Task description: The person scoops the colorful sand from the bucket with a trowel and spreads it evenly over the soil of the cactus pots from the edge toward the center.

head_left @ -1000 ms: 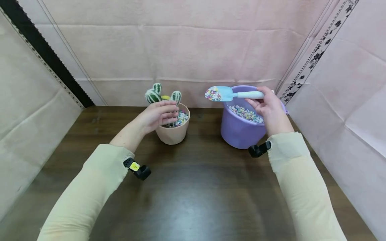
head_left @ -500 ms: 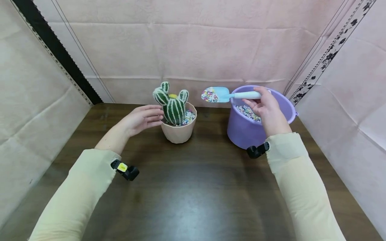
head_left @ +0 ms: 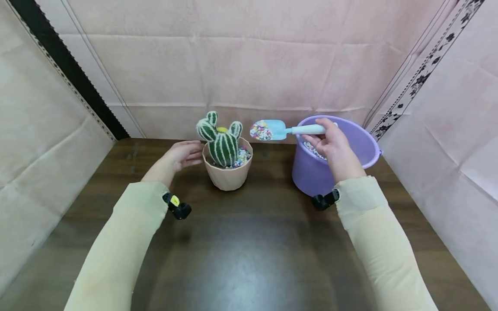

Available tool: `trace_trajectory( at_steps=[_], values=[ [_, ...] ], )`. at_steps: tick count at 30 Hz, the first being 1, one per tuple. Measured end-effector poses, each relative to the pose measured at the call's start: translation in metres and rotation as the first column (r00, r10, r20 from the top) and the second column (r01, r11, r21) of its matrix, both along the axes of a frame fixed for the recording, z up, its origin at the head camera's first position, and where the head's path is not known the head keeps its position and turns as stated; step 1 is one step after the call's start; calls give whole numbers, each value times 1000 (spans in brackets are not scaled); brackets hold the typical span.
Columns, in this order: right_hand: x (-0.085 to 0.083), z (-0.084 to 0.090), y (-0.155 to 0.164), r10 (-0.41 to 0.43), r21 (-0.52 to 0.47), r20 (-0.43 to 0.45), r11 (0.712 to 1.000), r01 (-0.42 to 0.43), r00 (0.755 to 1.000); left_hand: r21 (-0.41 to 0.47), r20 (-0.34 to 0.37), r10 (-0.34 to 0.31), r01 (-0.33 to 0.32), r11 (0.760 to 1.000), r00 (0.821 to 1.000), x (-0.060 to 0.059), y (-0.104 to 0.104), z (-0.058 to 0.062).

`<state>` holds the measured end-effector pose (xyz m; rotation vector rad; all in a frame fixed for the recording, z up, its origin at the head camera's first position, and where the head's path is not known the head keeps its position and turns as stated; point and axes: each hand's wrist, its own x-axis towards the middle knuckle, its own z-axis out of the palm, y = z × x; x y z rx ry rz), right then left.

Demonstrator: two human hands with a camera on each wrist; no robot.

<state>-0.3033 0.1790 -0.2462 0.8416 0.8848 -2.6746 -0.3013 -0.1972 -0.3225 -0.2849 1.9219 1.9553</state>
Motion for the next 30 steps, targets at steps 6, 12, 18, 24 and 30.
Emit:
trace_trajectory(
  at_steps=[6,12,18,24,30],
  values=[
    [1,-1,-7,11,-11,-20,1000,-12,1000,-47,31,55,-54,997,998,1,5,-3],
    [0,-2,-10,7,-5,-19,1000,-7,1000,-76,24,53,-51,996,998,4,5,-3],
    [-1,-4,-13,9,-6,-16,1000,-9,1000,-83,41,63,-59,995,997,8,6,0],
    [-1,-4,-22,27,-3,-30,1000,-27,999,-94,29,91,-88,992,995,12,10,4],
    [-1,-3,-33,49,27,-61,998,-48,997,-153,-29,129,-132,979,991,13,8,4]
  ],
)
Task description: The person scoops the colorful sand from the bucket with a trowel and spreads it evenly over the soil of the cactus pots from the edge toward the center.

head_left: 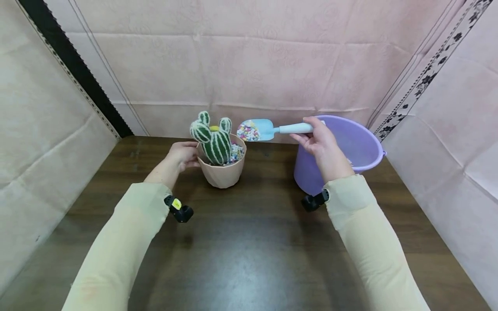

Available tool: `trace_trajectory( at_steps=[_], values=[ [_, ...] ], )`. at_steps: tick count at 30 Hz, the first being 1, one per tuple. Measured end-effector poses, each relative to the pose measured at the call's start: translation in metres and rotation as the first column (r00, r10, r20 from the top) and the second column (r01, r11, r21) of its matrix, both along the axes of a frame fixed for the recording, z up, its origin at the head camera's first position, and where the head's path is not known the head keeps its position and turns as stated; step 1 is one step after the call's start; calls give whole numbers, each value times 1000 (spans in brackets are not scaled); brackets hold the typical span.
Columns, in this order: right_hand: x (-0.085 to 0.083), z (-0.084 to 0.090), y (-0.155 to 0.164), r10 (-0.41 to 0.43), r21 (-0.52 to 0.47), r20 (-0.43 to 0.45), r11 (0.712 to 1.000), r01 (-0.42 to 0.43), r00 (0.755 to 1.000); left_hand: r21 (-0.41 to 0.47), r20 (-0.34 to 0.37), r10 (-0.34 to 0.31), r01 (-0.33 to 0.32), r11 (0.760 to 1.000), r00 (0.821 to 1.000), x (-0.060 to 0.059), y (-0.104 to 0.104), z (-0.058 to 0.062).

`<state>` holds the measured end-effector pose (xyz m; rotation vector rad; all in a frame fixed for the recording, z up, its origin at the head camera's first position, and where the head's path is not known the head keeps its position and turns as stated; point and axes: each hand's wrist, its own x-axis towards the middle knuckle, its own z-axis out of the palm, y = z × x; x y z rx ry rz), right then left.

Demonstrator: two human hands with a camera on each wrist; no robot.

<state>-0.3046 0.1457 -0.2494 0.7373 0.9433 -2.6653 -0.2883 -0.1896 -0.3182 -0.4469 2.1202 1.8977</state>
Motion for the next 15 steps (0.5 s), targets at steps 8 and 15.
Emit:
trace_trajectory(
  at_steps=[8,15],
  values=[
    [-1,-3,-21,25,39,-14,999,-24,1000,-5,8,79,-79,997,997,2,-18,0],
    [-2,-10,-45,49,56,-3,997,-49,999,38,28,30,-31,999,999,5,-25,0]
  ],
)
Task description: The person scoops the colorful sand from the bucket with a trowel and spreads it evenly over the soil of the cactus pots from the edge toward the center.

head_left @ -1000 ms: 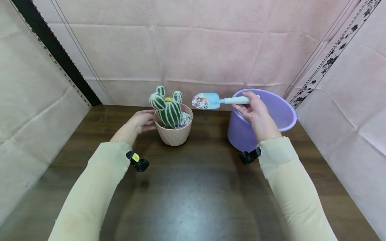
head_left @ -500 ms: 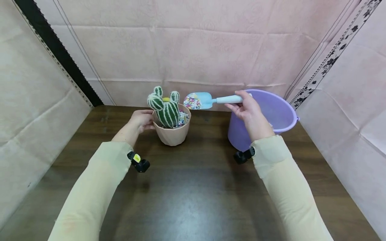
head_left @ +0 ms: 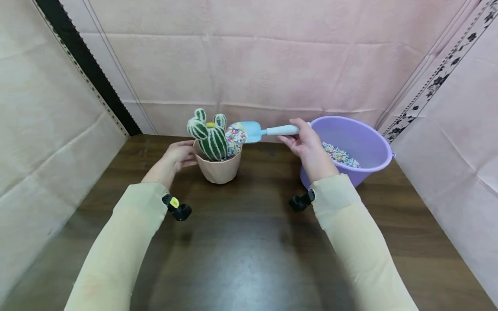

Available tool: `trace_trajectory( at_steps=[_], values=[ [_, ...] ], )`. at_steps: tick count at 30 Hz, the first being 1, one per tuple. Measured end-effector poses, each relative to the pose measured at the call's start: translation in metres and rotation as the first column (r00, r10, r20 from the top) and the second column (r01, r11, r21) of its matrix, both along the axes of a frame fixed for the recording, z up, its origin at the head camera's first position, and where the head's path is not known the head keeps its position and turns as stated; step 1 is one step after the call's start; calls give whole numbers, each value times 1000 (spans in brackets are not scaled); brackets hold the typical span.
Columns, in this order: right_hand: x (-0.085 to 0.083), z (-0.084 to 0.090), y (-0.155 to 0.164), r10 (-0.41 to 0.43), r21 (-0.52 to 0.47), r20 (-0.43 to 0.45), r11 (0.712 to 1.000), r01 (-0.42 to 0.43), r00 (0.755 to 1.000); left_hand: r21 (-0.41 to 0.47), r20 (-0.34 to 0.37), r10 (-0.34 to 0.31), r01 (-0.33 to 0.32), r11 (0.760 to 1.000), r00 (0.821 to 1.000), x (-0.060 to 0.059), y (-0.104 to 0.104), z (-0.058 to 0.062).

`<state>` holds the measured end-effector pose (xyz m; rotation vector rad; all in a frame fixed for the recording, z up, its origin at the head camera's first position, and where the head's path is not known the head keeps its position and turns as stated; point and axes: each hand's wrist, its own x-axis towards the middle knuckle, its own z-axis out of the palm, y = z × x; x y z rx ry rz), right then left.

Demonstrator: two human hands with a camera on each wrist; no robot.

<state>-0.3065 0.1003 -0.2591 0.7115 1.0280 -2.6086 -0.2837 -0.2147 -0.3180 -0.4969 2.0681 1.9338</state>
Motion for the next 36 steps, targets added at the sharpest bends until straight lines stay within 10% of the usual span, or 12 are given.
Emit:
trace_trajectory(
  at_steps=[18,36],
  values=[
    [7,-19,-14,-7,119,-25,993,10,1000,-101,-256,-6,-20,995,967,1,-4,-19],
    [8,-18,-31,18,364,-124,931,29,992,27,-220,-49,56,998,974,-1,-9,-23]
  ],
)
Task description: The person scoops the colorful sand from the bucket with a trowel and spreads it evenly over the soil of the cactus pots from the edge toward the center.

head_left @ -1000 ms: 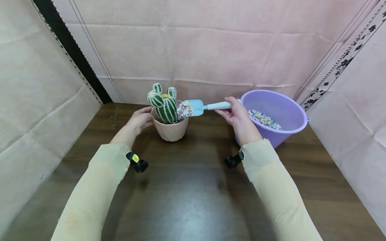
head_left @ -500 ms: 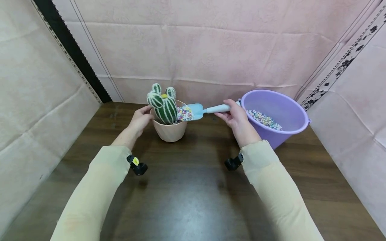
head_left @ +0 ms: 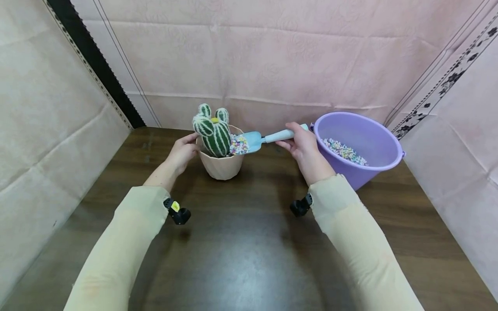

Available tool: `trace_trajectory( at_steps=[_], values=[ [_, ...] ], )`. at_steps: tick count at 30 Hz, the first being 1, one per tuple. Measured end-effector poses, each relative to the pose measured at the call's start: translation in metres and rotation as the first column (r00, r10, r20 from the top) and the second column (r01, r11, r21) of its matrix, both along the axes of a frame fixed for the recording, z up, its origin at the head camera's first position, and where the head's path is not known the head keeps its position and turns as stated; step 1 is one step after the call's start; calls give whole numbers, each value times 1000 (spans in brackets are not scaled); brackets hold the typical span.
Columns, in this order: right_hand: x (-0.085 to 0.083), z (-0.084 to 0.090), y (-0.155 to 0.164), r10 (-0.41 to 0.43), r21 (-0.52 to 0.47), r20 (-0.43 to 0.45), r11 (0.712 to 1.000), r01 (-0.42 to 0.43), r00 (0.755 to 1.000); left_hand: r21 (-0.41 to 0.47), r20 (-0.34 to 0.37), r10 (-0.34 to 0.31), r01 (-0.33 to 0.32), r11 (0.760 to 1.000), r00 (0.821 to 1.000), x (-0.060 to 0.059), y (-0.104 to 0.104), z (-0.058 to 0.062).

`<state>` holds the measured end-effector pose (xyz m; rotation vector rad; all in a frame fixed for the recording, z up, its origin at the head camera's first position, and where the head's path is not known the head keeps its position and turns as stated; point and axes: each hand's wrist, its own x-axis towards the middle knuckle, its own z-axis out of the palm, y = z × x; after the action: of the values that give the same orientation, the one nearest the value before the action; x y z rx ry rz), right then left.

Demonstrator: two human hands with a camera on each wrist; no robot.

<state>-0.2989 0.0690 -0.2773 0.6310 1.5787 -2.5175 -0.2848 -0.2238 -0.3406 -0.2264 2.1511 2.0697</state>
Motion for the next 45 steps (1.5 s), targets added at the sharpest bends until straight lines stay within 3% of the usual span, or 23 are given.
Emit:
trace_trajectory(
  at_steps=[8,18,26,37,45],
  values=[
    [1,7,0,0,105,-39,994,4,999,25,-10,8,-7,1000,1000,6,10,1],
    [-2,17,5,-3,168,-32,986,8,999,49,14,71,-72,996,997,11,32,6],
    [-4,21,5,-32,180,-32,983,37,999,11,7,89,-90,996,996,12,46,9],
    [-2,26,2,-30,262,-102,964,56,994,14,14,111,-111,994,994,11,49,8],
    [1,29,6,-33,300,-103,952,63,994,3,25,140,-140,990,990,12,54,9]
  ],
)
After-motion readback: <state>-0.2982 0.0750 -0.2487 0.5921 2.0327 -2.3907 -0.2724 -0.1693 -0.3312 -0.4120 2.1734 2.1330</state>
